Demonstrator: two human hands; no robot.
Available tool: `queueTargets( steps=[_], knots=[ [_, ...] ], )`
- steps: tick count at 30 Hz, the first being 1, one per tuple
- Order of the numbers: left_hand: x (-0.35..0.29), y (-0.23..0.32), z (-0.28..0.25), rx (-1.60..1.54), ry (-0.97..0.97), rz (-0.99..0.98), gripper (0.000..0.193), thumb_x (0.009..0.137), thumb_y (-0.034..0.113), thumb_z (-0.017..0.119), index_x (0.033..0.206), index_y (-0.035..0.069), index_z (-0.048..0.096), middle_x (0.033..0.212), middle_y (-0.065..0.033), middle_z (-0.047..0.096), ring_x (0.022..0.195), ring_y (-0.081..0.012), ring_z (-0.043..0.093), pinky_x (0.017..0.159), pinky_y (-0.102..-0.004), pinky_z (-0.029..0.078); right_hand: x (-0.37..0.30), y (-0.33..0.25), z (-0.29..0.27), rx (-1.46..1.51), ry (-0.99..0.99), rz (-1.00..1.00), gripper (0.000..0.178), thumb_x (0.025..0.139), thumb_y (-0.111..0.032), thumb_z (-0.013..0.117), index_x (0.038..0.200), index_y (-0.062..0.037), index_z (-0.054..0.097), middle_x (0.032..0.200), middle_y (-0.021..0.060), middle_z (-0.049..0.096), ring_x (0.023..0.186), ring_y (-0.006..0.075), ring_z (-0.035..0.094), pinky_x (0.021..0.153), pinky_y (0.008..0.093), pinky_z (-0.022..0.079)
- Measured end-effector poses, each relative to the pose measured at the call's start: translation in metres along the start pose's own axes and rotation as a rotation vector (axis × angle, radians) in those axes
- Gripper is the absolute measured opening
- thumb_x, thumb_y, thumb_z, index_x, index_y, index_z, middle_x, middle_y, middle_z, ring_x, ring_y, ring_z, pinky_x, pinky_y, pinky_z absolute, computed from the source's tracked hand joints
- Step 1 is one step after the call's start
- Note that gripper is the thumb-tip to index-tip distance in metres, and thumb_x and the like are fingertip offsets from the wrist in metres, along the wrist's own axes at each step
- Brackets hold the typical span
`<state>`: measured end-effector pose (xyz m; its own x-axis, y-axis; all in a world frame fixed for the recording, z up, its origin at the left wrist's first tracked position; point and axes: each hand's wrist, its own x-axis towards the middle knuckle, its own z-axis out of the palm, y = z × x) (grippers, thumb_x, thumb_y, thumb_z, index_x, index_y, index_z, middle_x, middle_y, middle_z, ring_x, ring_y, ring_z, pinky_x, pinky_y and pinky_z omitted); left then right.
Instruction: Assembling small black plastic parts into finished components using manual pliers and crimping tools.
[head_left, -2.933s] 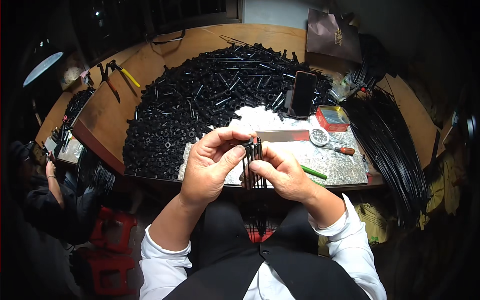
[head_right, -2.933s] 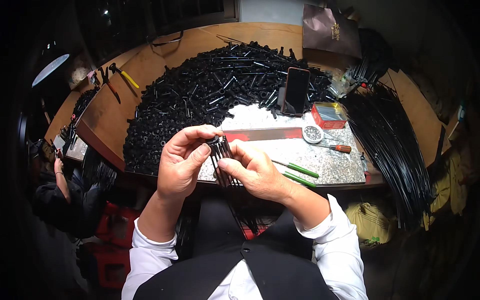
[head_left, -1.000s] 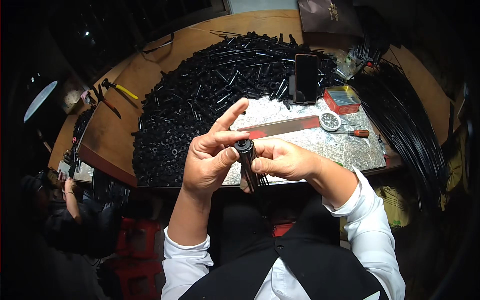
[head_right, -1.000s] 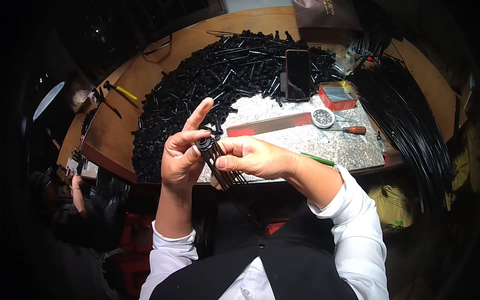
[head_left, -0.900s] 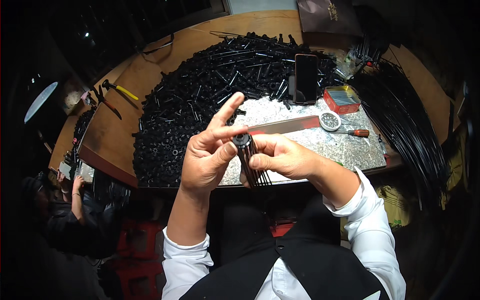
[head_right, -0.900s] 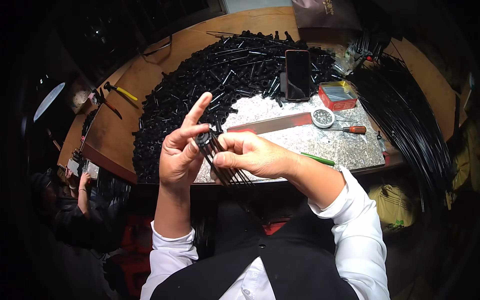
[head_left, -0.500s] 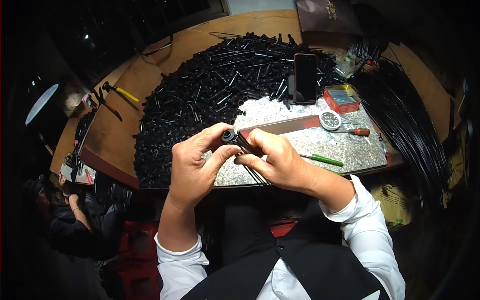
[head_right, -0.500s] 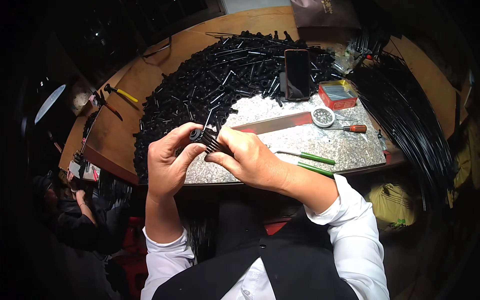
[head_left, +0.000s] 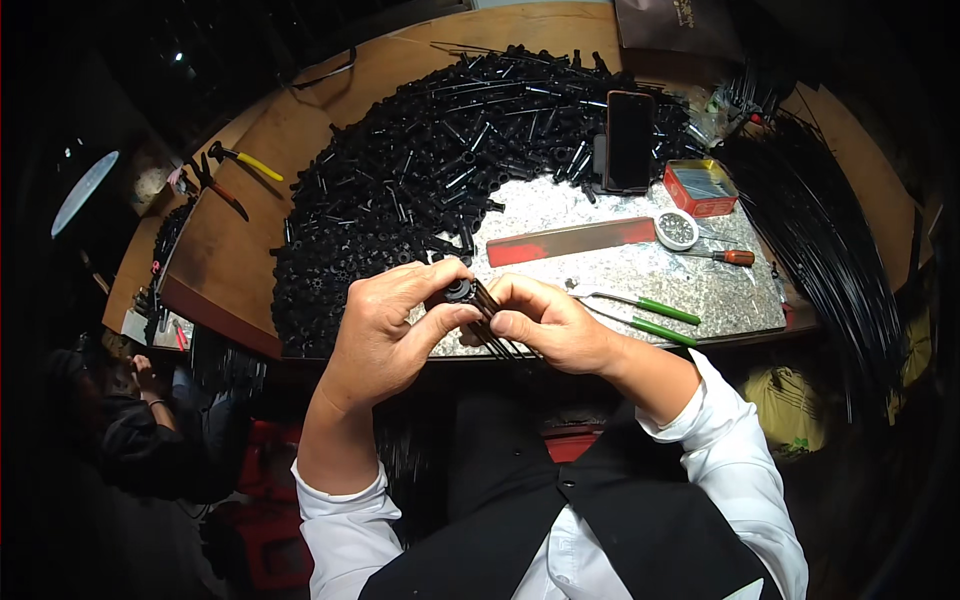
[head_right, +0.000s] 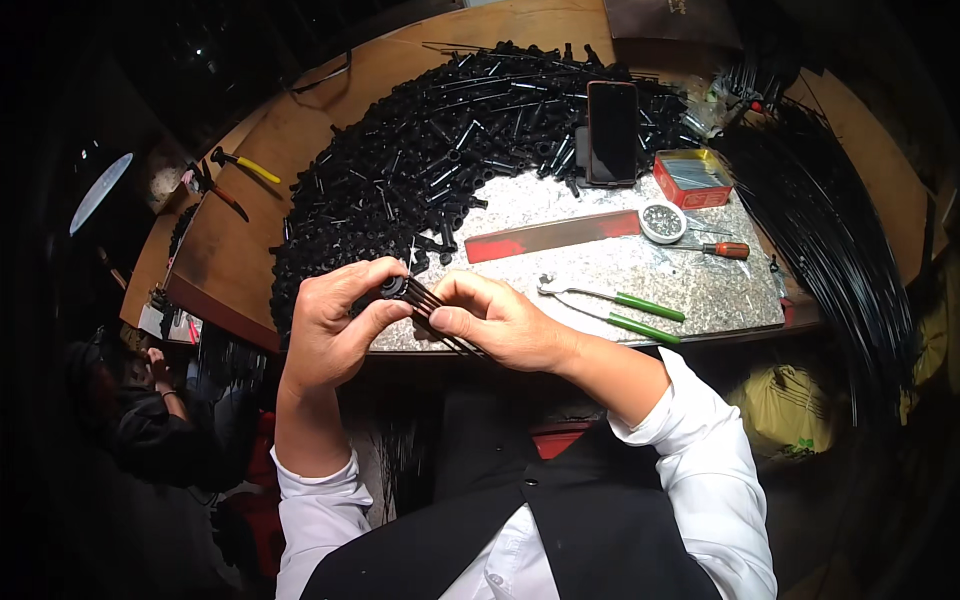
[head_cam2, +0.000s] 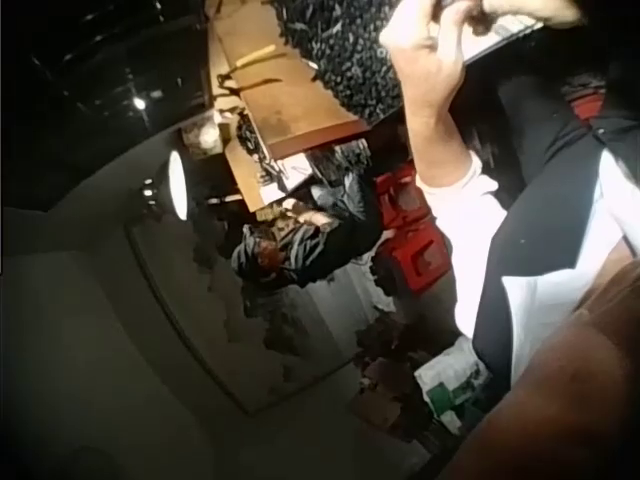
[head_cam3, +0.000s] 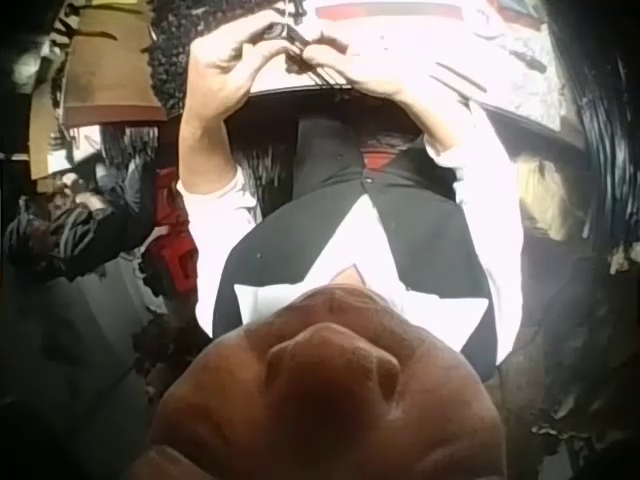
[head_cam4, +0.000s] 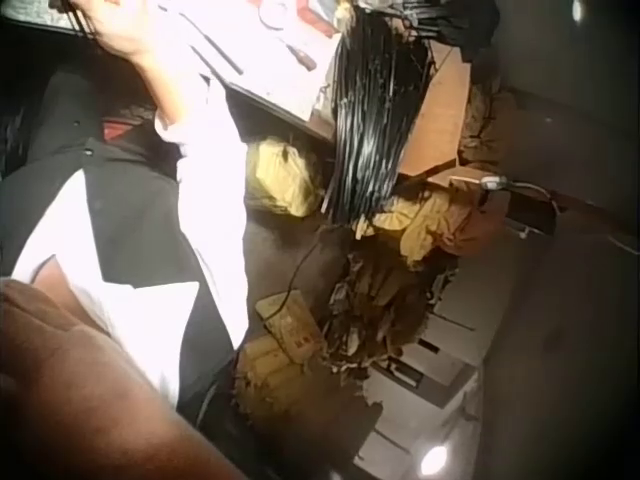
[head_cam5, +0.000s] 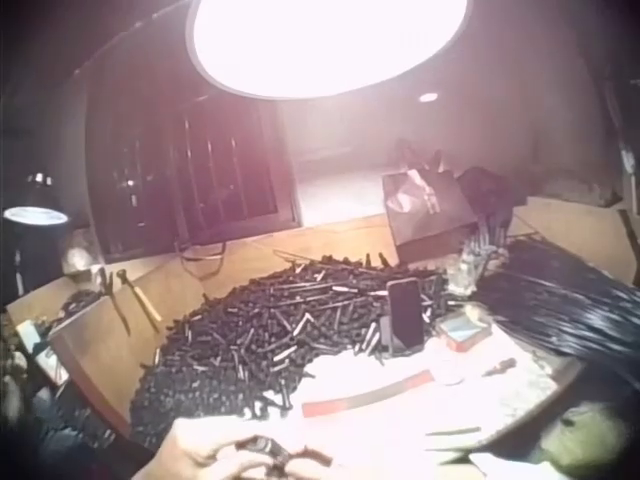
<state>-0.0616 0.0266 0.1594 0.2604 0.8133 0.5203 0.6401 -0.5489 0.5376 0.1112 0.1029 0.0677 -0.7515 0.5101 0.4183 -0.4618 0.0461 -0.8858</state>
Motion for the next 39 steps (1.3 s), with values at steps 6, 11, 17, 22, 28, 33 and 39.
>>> queueTargets(
  steps=[6, 11, 17, 22, 28, 33, 39],
  knots=[
    [-0.012, -0.004, 0.012, 0.083, 0.065, -0.025, 0.022, 0.078, -0.001, 0.065, 0.1, -0.004, 0.063, 0.077, -0.0137, 0.063, 0.067, -0.0196, 0.061, 0.063, -0.0274, 0.046, -0.005, 0.012, 0.012, 0.129, 0.155, 0.096, 0.009, 0.095, -0.009, 0.052, 0.095, 0.0002, 0.052, 0.098, 0.0073, 0.059, 0.094, 0.0151, 0.06, 0.085, 0.0314, 0.052],
    [-0.016, 0.006, 0.02, 0.266, 0.17, 0.017, 0.024, 0.079, -0.003, 0.064, 0.102, -0.004, 0.062, 0.073, -0.0135, 0.06, 0.063, -0.0216, 0.059, 0.06, -0.0277, 0.046, -0.002, 0.016, 0.021, 0.05, 0.24, 0.037, 0.013, 0.094, -0.013, 0.055, 0.091, -0.0006, 0.053, 0.087, 0.006, 0.063, 0.083, 0.0108, 0.062, 0.076, 0.0246, 0.05],
    [-0.017, 0.01, 0.017, 0.221, 0.149, -0.008, 0.023, 0.079, 0.001, 0.065, 0.101, -0.001, 0.062, 0.069, -0.0134, 0.06, 0.06, -0.0269, 0.058, 0.057, -0.0331, 0.045, -0.001, 0.012, 0.018, -0.049, 0.224, 0.075, 0.014, 0.096, -0.014, 0.052, 0.091, -0.0006, 0.053, 0.085, 0.0052, 0.062, 0.078, 0.0094, 0.06, 0.072, 0.0239, 0.05],
    [-0.019, 0.019, 0.017, 0.0, 0.023, 0.041, 0.025, 0.078, 0.001, 0.067, 0.102, -0.001, 0.063, 0.078, -0.0145, 0.063, 0.067, -0.0257, 0.062, 0.061, -0.0313, 0.047, 0.0, 0.017, 0.014, -0.098, 0.118, -0.026, 0.011, 0.097, -0.014, 0.05, 0.096, -0.0027, 0.052, 0.082, -0.0006, 0.057, 0.075, 0.0058, 0.054, 0.069, 0.0213, 0.046],
    [-0.021, 0.014, 0.013, 0.014, 0.111, -0.04, 0.024, 0.078, 0.002, 0.068, 0.101, -0.002, 0.063, 0.089, -0.0161, 0.066, 0.076, -0.0261, 0.066, 0.069, -0.0294, 0.05, 0.003, -0.003, 0.013, 0.089, 0.163, 0.122, 0.015, 0.097, -0.018, 0.051, 0.096, -0.0035, 0.054, 0.087, -0.0007, 0.057, 0.081, 0.006, 0.055, 0.075, 0.0236, 0.048],
    [-0.028, 0.008, 0.011, -0.075, 0.042, -0.127, 0.027, 0.082, -0.005, 0.061, 0.109, -0.007, 0.06, 0.092, -0.0125, 0.067, 0.083, -0.0149, 0.065, 0.076, -0.0241, 0.049, 0.001, 0.004, 0.005, 0.134, 0.147, 0.132, 0.02, 0.098, -0.021, 0.05, 0.097, -0.0021, 0.055, 0.09, 0.0039, 0.061, 0.084, 0.0108, 0.06, 0.078, 0.0275, 0.05],
    [-0.031, 0.003, 0.006, -0.239, 0.038, -0.203, 0.032, 0.083, -0.006, 0.06, 0.115, -0.006, 0.059, 0.1, -0.0132, 0.065, 0.088, -0.015, 0.064, 0.08, -0.0244, 0.048, 0.0, 0.006, -0.005, 0.211, 0.132, 0.134, 0.022, 0.098, -0.022, 0.048, 0.098, -0.0004, 0.054, 0.09, 0.007, 0.061, 0.088, 0.0173, 0.062, 0.083, 0.0327, 0.051]
  ],
)
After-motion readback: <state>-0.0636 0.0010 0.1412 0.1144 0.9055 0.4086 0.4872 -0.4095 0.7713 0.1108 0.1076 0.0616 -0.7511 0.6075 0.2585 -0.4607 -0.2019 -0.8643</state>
